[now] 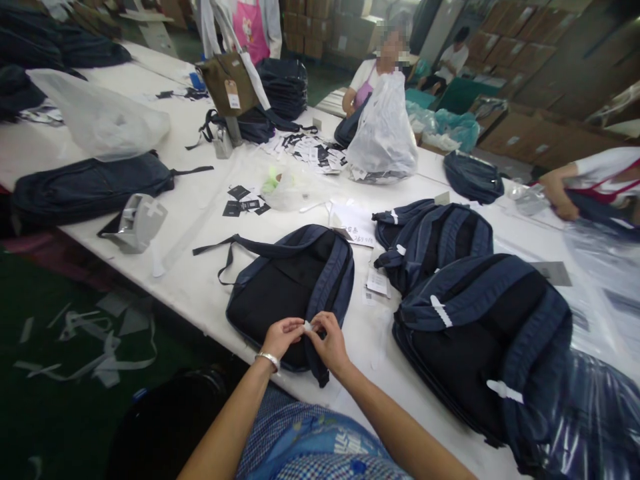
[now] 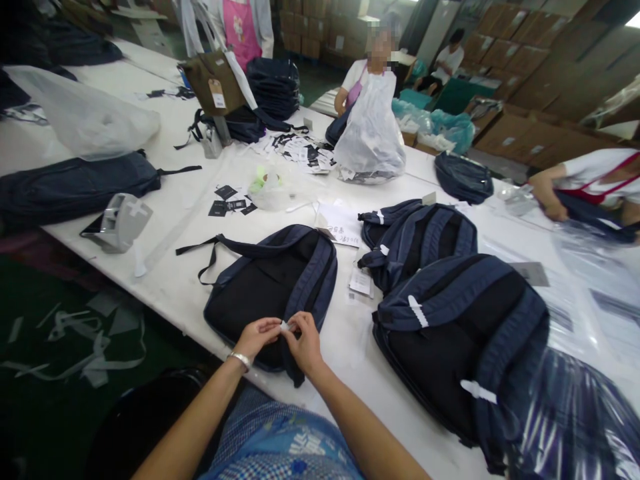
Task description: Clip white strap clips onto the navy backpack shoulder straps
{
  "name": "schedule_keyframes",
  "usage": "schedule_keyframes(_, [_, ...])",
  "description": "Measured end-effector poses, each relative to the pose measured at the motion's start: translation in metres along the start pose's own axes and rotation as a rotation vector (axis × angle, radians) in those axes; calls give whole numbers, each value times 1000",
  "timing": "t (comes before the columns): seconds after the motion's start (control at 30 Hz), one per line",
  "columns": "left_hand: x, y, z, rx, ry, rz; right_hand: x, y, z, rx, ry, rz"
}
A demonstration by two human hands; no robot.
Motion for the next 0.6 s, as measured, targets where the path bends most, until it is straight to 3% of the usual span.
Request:
schedule_keyframes(0.17, [-20, 4, -2, -4, -212, -237, 7, 3, -2, -46, 22, -1])
schedule_keyframes(0.23, [-25, 5, 0, -23, -248, -261, 6, 3, -3, -42, 4, -26])
schedule_keyframes(0.47, [-2, 1, 4, 72, 247, 44, -30, -1, -17, -39, -319, -452])
schedule_keyframes(0.6, [9, 1, 3, 104, 368, 21, -37, -3, -30, -23, -464, -547])
Point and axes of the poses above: each hand's wrist, its own y-axis away from the middle knuckle, its own z-axis out of the back of the hand, x = y × z, the point moved 5 cm from there along -y, towards the middle knuckle, and after that the axes turned 3 degrees about -z, right-handed, at the moved point
